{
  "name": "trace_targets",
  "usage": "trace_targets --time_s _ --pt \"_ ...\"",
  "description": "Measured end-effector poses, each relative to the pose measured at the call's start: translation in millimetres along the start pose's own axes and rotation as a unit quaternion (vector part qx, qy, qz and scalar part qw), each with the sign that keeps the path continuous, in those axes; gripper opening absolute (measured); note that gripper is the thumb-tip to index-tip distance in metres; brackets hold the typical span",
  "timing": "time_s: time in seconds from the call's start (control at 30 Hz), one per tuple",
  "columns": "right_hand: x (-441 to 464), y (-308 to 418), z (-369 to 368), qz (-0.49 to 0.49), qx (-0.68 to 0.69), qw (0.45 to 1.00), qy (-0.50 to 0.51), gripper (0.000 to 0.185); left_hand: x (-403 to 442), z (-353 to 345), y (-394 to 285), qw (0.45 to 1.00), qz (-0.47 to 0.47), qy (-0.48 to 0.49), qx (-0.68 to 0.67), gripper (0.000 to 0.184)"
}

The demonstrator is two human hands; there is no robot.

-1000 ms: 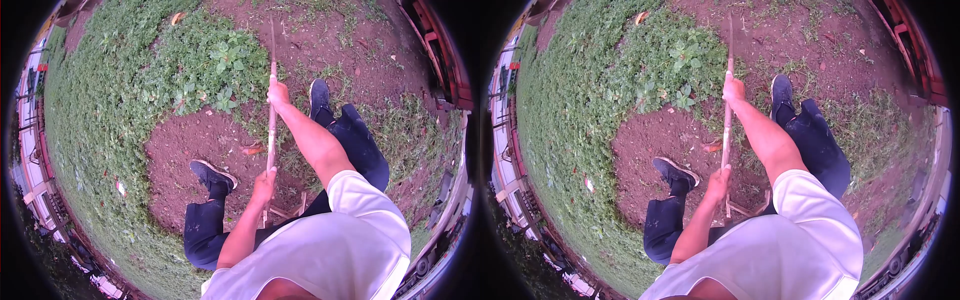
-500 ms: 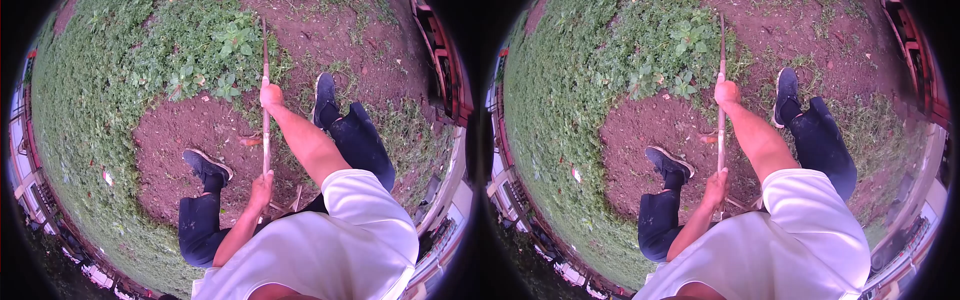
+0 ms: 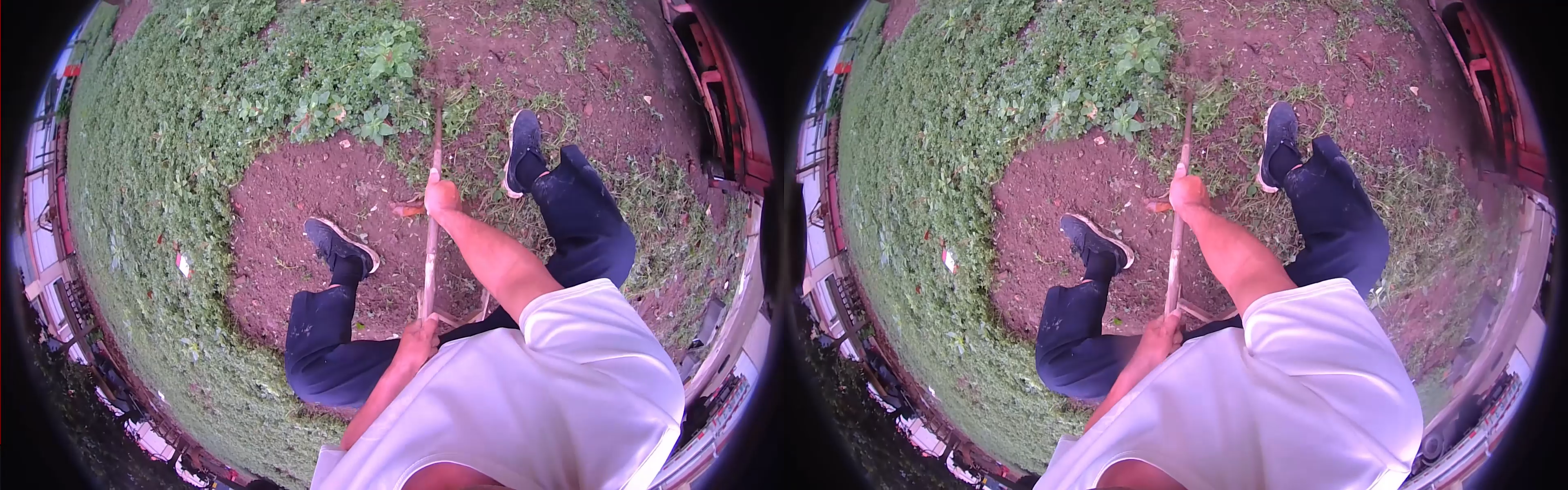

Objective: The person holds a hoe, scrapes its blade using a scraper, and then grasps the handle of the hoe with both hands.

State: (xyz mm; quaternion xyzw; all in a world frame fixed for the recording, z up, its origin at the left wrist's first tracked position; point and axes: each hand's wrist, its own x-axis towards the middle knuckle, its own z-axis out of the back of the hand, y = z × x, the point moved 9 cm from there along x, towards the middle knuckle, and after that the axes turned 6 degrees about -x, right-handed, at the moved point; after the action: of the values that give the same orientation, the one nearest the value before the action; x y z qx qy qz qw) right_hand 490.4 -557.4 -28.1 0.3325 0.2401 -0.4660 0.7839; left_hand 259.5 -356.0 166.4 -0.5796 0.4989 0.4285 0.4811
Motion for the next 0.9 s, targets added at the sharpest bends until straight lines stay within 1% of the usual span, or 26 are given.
trace_targets --time_s 0.07,0.1,0.17,0.2,0.23,0.33,0.37,0.4,0.47,0.5,0.53,0.6,0.63,0.67,0.73,0.77,0.8,0.83,0.87,0.9 --pt "-25 -31 -19 -0.038 0.027 0.998 0.042 0.074 -28 11 4 0.999 0.003 -0.013 0.045 0.033" --pt "-29 -33 -22 -0.03 0.034 0.997 0.06 0.075 -38 12 7 0.997 -0.014 -0.019 0.071 0.034" --pt "-41 -43 -19 -0.017 0.022 0.999 0.03 0.076 -42 13 14 0.993 -0.04 -0.009 0.107 0.035" --pt "-50 -51 -26 -0.007 0.004 1.0 0.011 0.077 -44 30 27 0.986 -0.049 -0.027 0.16 0.036" --pt "-61 -64 -44 -0.019 0.023 0.999 0.045 0.079 -51 40 35 0.976 -0.054 -0.049 0.207 0.037" --pt "-86 -76 -58 -0.027 0.041 0.998 0.045 0.079 -69 56 51 0.984 -0.031 -0.067 0.16 0.037" --pt "-87 -75 -62 -0.026 0.128 0.988 0.079 0.075 -65 59 54 0.977 -0.035 -0.088 0.189 0.039" --pt "-82 -72 -60 -0.024 0.131 0.988 0.078 0.075 -54 61 57 0.977 -0.039 -0.089 0.19 0.039" --pt "-73 -67 -54 -0.017 0.279 0.954 0.108 0.069 -36 60 56 0.968 -0.099 -0.104 0.204 0.041" --pt "-58 -64 -51 -0.006 0.294 0.95 0.102 0.063 -33 48 47 0.975 -0.083 -0.075 0.19 0.041" --pt "-59 -49 -29 -0.011 0.331 0.937 0.114 0.06 -27 45 48 0.976 -0.079 -0.072 0.192 0.041" --pt "-57 -17 18 0.032 0.4 0.91 0.098 0.059 -11 37 23 0.954 -0.168 -0.078 0.235 0.04" --pt "-43 -12 18 0.035 0.399 0.911 0.095 0.059 -7 32 15 0.951 -0.189 -0.082 0.232 0.04" --pt "-32 -16 9 0.033 0.384 0.917 0.104 0.058 -9 30 14 0.952 -0.187 -0.078 0.231 0.04" --pt "-27 -21 11 0.035 0.375 0.921 0.102 0.058 -7 25 18 0.969 -0.091 -0.049 0.226 0.04" --pt "-32 -25 3 0.006 0.378 0.92 0.105 0.057 -4 29 15 0.967 -0.102 -0.049 0.226 0.04" --pt "-40 -37 -6 -0.03 0.374 0.92 0.111 0.056 -13 35 19 0.961 -0.167 -0.063 0.209 0.04" --pt "-58 -32 -3 -0.027 0.402 0.907 0.12 0.055 -24 37 18 0.952 -0.224 -0.075 0.196 0.04" --pt "-68 -32 -7 -0.014 0.425 0.896 0.129 0.055 -32 42 23 0.954 -0.212 -0.074 0.2 0.04" --pt "-84 -34 -10 -0.029 0.428 0.893 0.137 0.055 -48 49 29 0.97 -0.138 -0.073 0.185 0.04"
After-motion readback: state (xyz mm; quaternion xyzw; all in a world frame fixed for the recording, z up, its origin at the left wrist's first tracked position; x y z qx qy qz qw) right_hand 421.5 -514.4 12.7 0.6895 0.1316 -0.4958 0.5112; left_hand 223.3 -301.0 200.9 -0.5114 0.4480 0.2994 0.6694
